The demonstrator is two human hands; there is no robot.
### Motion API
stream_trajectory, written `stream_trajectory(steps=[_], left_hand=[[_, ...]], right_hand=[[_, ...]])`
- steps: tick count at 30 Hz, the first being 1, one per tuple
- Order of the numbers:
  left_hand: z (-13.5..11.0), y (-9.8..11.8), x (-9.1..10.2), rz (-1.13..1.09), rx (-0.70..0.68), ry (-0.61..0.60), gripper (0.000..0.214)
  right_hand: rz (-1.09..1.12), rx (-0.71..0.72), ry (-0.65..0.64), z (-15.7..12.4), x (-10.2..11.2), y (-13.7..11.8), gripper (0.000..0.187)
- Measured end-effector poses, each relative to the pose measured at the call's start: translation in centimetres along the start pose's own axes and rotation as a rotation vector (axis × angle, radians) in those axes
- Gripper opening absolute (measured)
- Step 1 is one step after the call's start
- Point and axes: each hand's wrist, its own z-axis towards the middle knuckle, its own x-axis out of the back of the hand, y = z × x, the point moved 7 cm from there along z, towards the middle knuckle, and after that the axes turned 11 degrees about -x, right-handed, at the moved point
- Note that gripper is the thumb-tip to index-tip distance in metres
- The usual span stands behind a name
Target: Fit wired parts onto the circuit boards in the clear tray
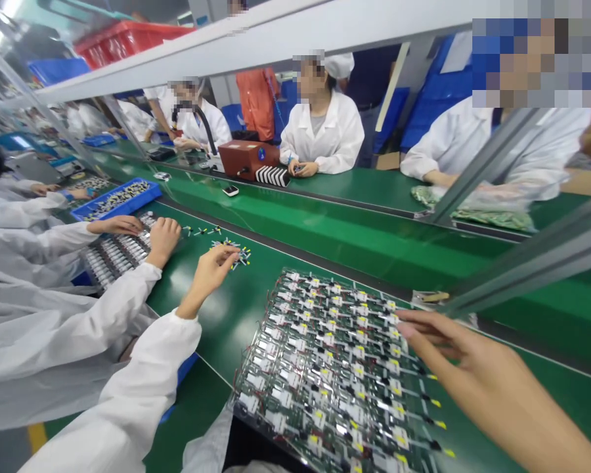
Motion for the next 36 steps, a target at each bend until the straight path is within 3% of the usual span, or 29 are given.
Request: stream_trajectory(steps=[3,5,8,11,13,19,22,24,27,29,33,36], left_hand=[[-1.9,7.3,-2.1,-0.269,-0.061,-0.152,0.015],[-3.6,11.4,-3.5,-0.391,-0.021,-0.237,0.014],[-6.1,13.8,-4.9,-0.614,0.185,-0.212,0.019],[-8.2,13.0,-5.6,-0.728,0.365,-0.132,0.027],[-9.2,12.2,-5.6,-0.739,0.405,-0.096,0.029],[-11.4,11.2,-4.0,-0.658,0.304,-0.157,0.025],[-11.5,9.9,-2.3,-0.383,0.116,-0.219,0.019],[-11.4,8.8,-2.2,-0.133,-0.074,-0.365,0.022],[-11.7,7.2,-4.1,0.145,-0.347,-0.654,0.030],[-11.6,6.6,-5.6,0.263,-0.473,-0.770,0.032],[-10.6,7.5,-8.1,0.382,-0.677,-0.868,0.031],[-10.0,8.6,-8.8,0.373,-0.808,-0.888,0.031]], right_hand=[[0.123,-0.016,-0.231,-1.4,-2.8,-4.6,0.044],[0.153,0.023,-0.303,-2.4,-4.8,-7.8,0.042],[0.210,0.086,-0.336,-3.5,-7.4,-11.1,0.035],[0.284,0.124,-0.361,-4.1,-9.2,-12.3,0.019],[0.317,0.145,-0.368,-4.3,-9.9,-12.6,0.015],[0.334,0.170,-0.353,-4.3,-10.0,-12.5,0.017],[0.332,0.157,-0.326,-4.1,-9.6,-11.9,0.016],[0.311,0.143,-0.286,-3.8,-9.4,-11.1,0.015],[0.284,0.105,-0.270,-3.3,-9.3,-9.6,0.012],[0.263,0.088,-0.289,-3.1,-9.6,-8.8,0.014],[0.197,0.099,-0.315,-3.3,-10.3,-8.4,0.017],[0.137,0.114,-0.334,-3.5,-10.8,-8.4,0.023]])
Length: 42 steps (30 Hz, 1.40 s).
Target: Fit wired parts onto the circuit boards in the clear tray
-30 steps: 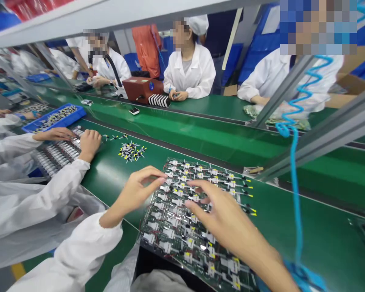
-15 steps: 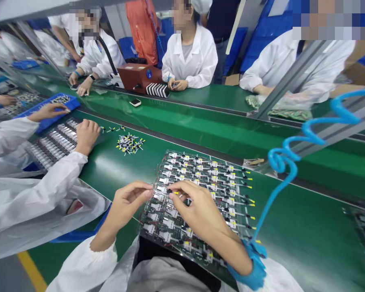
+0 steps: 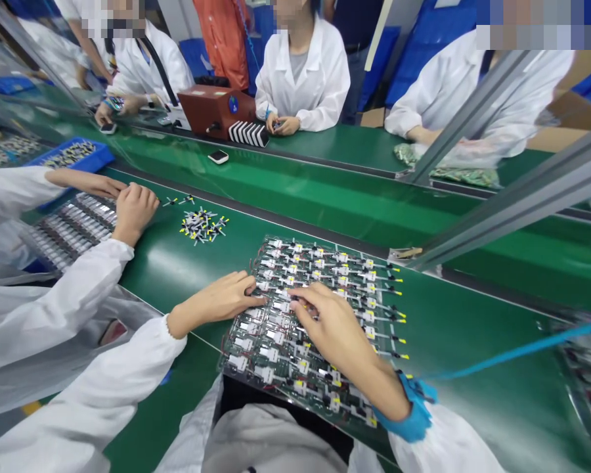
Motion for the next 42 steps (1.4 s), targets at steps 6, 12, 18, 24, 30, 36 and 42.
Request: stream_trajectory(steps=[6,12,18,24,30,36,42], left_hand=[[0.0,-0.8,0.0,-0.015,-0.077,0.000,0.033],[0.0,-1.2,-1.2,-0.057,-0.084,-0.078,0.043],[-0.3,-1.5,-1.4,-0.161,-0.110,0.016,0.034],[-0.7,-2.1,-1.4,-0.317,-0.027,0.168,0.031],[-1.0,-2.2,-2.3,-0.500,0.059,0.296,0.028],[-1.5,-2.2,-3.2,-0.595,0.128,0.438,0.029],[-1.6,-2.2,-3.2,-0.628,0.157,0.505,0.028]], right_hand=[[-0.029,-0.016,-0.035,0.5,-0.3,-0.1,0.024],[-0.077,-0.039,-0.115,1.2,-1.4,0.0,0.026],[-0.109,-0.009,-0.118,2.4,-3.1,0.1,0.025],[-0.200,-0.032,-0.132,3.5,-5.0,0.7,0.014],[-0.218,-0.067,-0.167,3.9,-6.4,0.4,0.017],[-0.253,-0.063,-0.165,3.8,-7.4,0.6,0.022],[-0.218,-0.078,-0.124,4.0,-7.6,1.2,0.016]])
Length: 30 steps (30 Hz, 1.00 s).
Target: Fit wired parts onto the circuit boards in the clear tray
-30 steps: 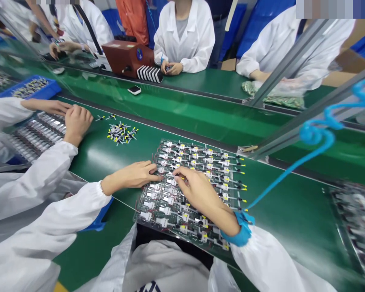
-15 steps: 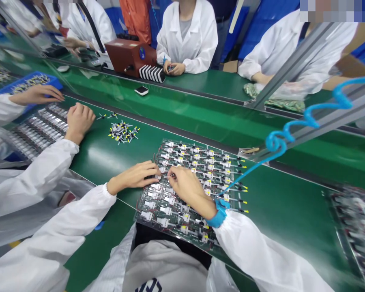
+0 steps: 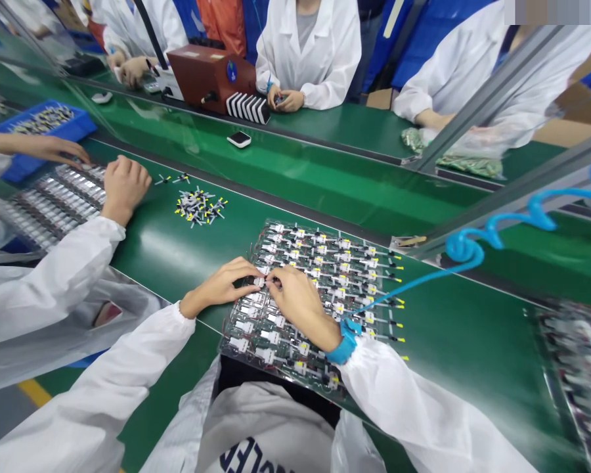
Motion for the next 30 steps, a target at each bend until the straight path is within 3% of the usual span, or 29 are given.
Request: stream_trajectory(steps=[21,30], left_hand=[[-0.20,-0.53,-0.53,-0.032,0.018,-0.014,0.026],[-0.17,-0.36,-0.54,-0.008,-0.042,0.007,0.026]], right_hand=[[0.019,-0.068,0.006,-0.29,-0.45,-0.59,0.018],[0.033,-0.100,-0.003,-0.22,-0.57,-0.50,0.017]])
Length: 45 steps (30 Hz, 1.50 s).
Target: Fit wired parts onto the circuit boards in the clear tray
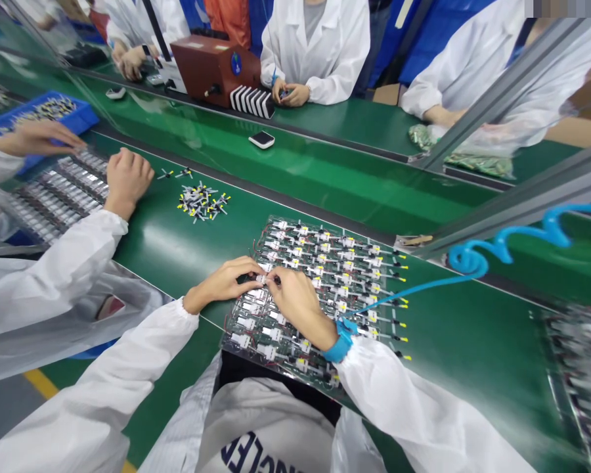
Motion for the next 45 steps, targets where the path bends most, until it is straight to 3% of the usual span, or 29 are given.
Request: stream_trajectory(steps=[13,18,24,27,30,33,38,41,45], left_hand=[[0.0,0.1,-0.1,0.004,0.012,-0.033,0.026],[-0.1,-0.1,0.3,0.029,0.011,-0.060,0.028],[0.0,0.6,0.5,0.053,0.009,-0.155,0.030],[0.1,0.8,1.8,0.096,0.018,-0.108,0.026],[0.1,-0.9,5.0,0.286,0.111,0.039,0.027],[-0.2,-4.1,8.6,0.588,0.324,0.131,0.036],[-0.2,-9.2,11.4,0.906,0.742,-0.068,0.037],[0.3,-10.1,12.1,0.935,0.788,-0.076,0.038],[1.2,-10.5,12.7,0.964,0.713,-0.119,0.035]], right_hand=[[-0.102,0.045,-0.011,0.2,0.2,-0.9,0.018],[-0.243,0.126,0.063,-1.3,3.3,-1.0,0.033],[-0.290,0.040,0.095,-2.6,7.1,1.8,0.028],[-0.252,-0.005,0.110,-2.9,8.6,3.1,0.027],[-0.194,-0.025,0.122,-3.1,9.8,3.8,0.028],[-0.128,-0.023,0.147,-3.2,10.7,4.3,0.030],[-0.082,-0.033,0.189,-3.2,11.3,5.1,0.031],[-0.069,-0.051,0.196,-3.3,11.5,5.6,0.032],[-0.046,-0.067,0.205,-3.5,11.8,6.1,0.033]])
